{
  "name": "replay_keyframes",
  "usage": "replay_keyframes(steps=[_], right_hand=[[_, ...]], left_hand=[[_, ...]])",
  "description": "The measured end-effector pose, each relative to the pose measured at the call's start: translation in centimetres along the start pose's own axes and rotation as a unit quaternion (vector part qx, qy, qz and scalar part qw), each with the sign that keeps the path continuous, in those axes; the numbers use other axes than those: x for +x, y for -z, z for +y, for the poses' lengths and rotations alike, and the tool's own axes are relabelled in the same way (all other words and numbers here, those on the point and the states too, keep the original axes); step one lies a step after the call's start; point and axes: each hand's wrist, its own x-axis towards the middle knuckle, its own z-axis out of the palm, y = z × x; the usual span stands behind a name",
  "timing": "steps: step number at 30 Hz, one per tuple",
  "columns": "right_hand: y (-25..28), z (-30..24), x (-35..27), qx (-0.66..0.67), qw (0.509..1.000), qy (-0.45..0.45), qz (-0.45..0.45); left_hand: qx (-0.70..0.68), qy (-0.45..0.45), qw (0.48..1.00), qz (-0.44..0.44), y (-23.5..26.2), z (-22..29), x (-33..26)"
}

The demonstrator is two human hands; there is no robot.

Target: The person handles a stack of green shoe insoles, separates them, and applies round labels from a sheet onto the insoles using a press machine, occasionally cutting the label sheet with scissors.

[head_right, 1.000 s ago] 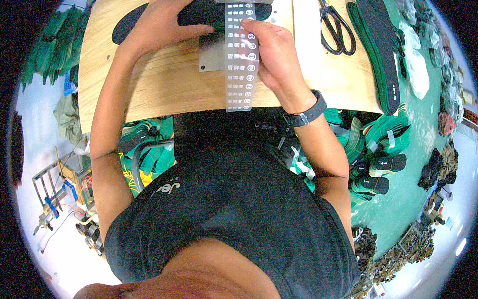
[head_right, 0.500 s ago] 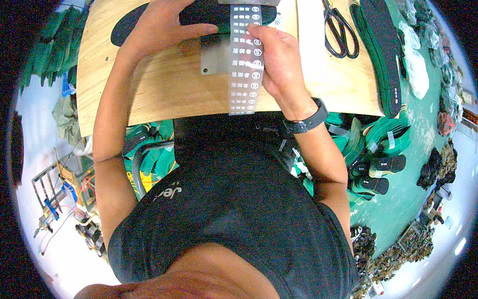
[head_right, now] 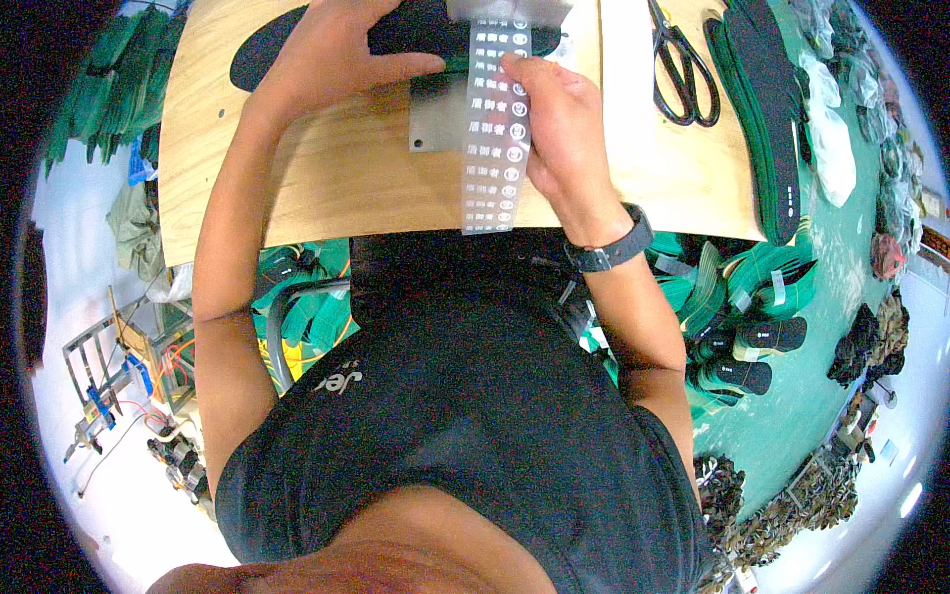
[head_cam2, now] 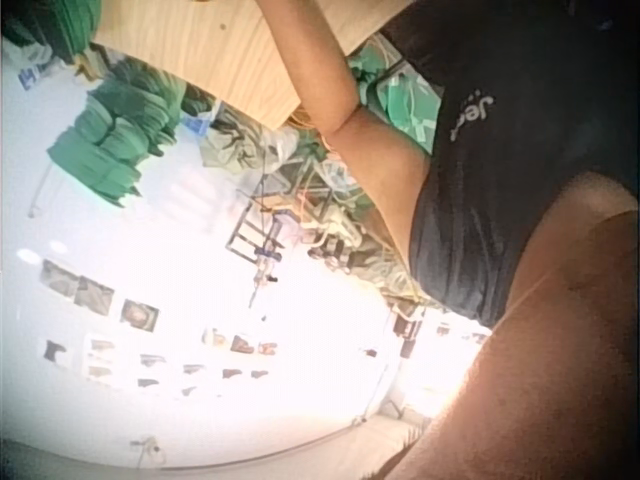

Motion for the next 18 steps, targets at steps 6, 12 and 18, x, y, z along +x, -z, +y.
replay_keyframes(steps=[6, 12, 18], right_hand=[[-0.2, 0.1, 0.2, 0.018, 1.000, -0.003, -0.017], [-0.1, 0.2, 0.2, 0.018, 0.999, 0.022, -0.026], [-0.5, 0.9, 0.0, -0.021, 0.998, 0.065, -0.013]], left_hand=[[-0.028, 0.006, 0.999, 0.017, -0.3, -0.2, 0.0], [-0.092, -0.010, 0.995, 0.025, 0.0, -0.3, -0.3], [-0.091, -0.077, 0.990, 0.079, -0.5, -0.8, -0.5]])
